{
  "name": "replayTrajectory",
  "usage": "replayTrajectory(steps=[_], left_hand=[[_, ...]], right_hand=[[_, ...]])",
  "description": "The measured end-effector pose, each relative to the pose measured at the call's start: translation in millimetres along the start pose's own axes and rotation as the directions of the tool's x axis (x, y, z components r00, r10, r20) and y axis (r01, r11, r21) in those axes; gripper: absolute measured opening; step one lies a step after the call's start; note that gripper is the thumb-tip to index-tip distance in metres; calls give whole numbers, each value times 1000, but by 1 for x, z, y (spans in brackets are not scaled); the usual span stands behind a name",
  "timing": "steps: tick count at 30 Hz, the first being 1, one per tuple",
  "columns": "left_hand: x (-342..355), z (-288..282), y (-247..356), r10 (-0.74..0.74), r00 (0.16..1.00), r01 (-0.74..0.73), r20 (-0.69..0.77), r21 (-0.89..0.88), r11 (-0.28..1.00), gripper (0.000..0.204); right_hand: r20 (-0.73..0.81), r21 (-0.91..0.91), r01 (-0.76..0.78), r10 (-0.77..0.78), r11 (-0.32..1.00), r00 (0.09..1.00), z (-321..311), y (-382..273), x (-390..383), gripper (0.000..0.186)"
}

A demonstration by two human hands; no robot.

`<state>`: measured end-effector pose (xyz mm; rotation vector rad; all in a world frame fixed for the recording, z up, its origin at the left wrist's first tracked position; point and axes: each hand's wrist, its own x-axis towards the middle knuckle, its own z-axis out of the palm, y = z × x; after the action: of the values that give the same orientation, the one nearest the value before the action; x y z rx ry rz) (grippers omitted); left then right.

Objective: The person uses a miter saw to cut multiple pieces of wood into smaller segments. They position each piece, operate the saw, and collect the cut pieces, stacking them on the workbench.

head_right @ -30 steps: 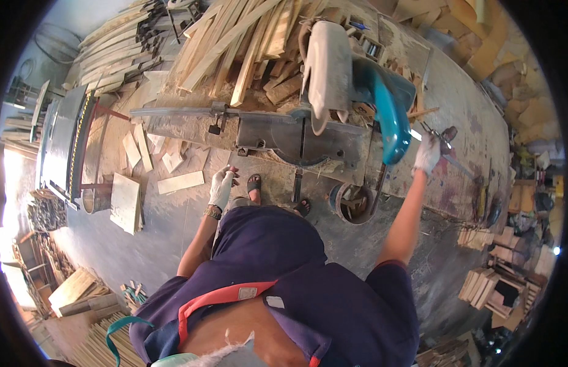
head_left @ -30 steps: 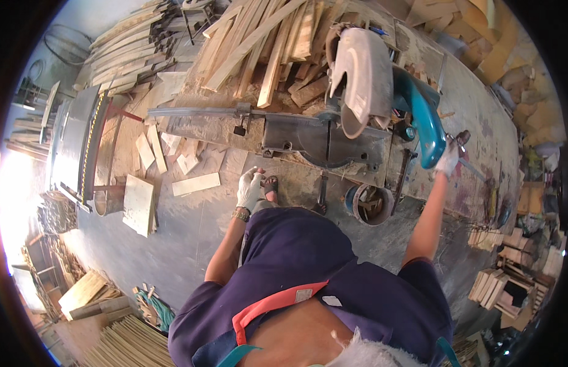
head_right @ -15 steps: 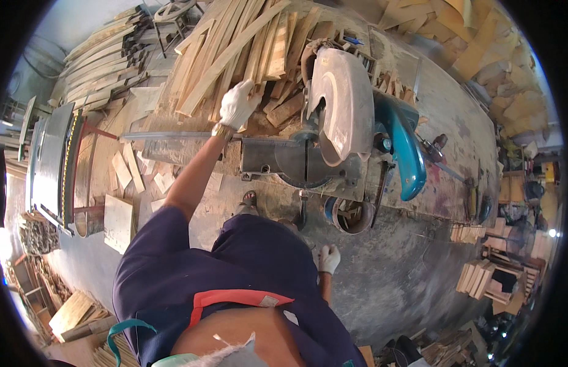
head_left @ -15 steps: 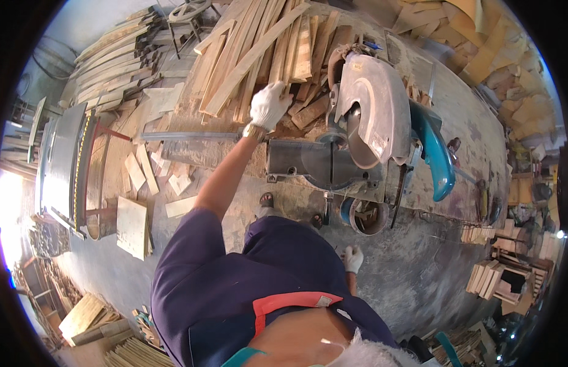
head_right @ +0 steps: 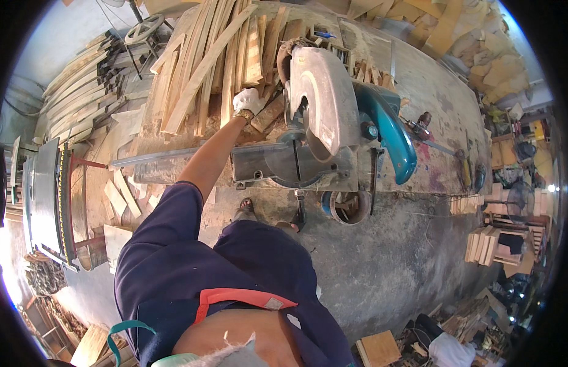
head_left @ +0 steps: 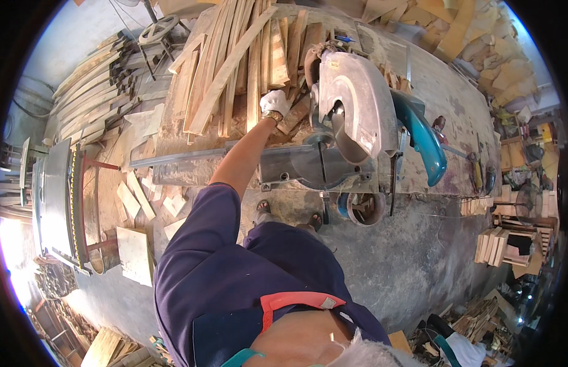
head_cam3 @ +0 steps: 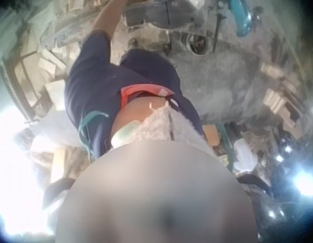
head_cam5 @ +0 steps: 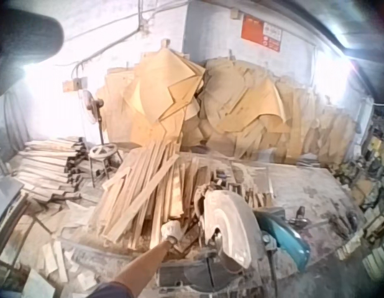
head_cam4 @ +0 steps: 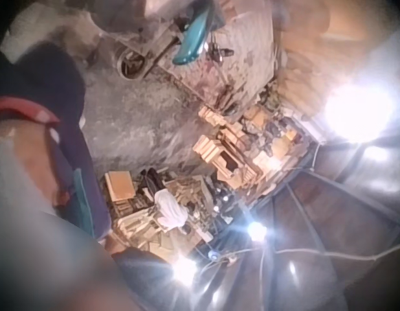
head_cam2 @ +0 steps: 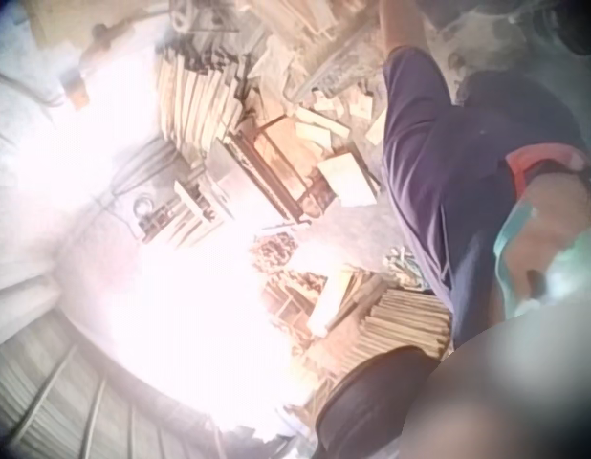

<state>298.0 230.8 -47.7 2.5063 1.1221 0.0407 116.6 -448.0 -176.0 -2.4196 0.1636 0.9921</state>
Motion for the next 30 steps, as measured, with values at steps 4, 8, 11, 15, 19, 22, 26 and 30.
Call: replayTrajectory(steps=[4, 8, 11, 15, 19, 22, 26, 30], left_hand=[[-14, -15, 2, 35, 998, -44, -43, -216, 975, 48], [-69, -30, -18, 20, 973, 158, 231, -723, 673, 34], [-147, -24, -46, 271, 920, 197, 282, -933, 301, 38], [-242, -14, -53, 524, 837, 307, 159, -929, -209, 71], [-266, 0, -38, 329, 847, 531, 417, -686, -497, 75], [-253, 9, -35, 324, 830, 556, 454, -618, -556, 55], [-273, 11, -23, 219, 930, 357, 295, -866, -351, 24], [-327, -9, 6, 75, 964, 263, 255, -882, -390, 32]], right_hand=[[34, 55, -6, 4, 998, 999, -11, -3, 7, 25], [75, 67, 3, -8, 998, 997, -20, 0, 20, 25], [113, 52, 36, -41, 998, 993, -23, 12, 38, 25], [158, 38, 136, -140, 990, 977, -26, 36, 77, 26], [180, 128, 325, -344, 937, 921, -40, 43, 114, 26], [193, 115, 270, -288, 956, 938, -62, 20, 126, 26], [216, 83, 88, -104, 993, 971, -98, -34, 122, 27], [258, 70, 86, -101, 994, 961, -114, -52, 125, 29]])
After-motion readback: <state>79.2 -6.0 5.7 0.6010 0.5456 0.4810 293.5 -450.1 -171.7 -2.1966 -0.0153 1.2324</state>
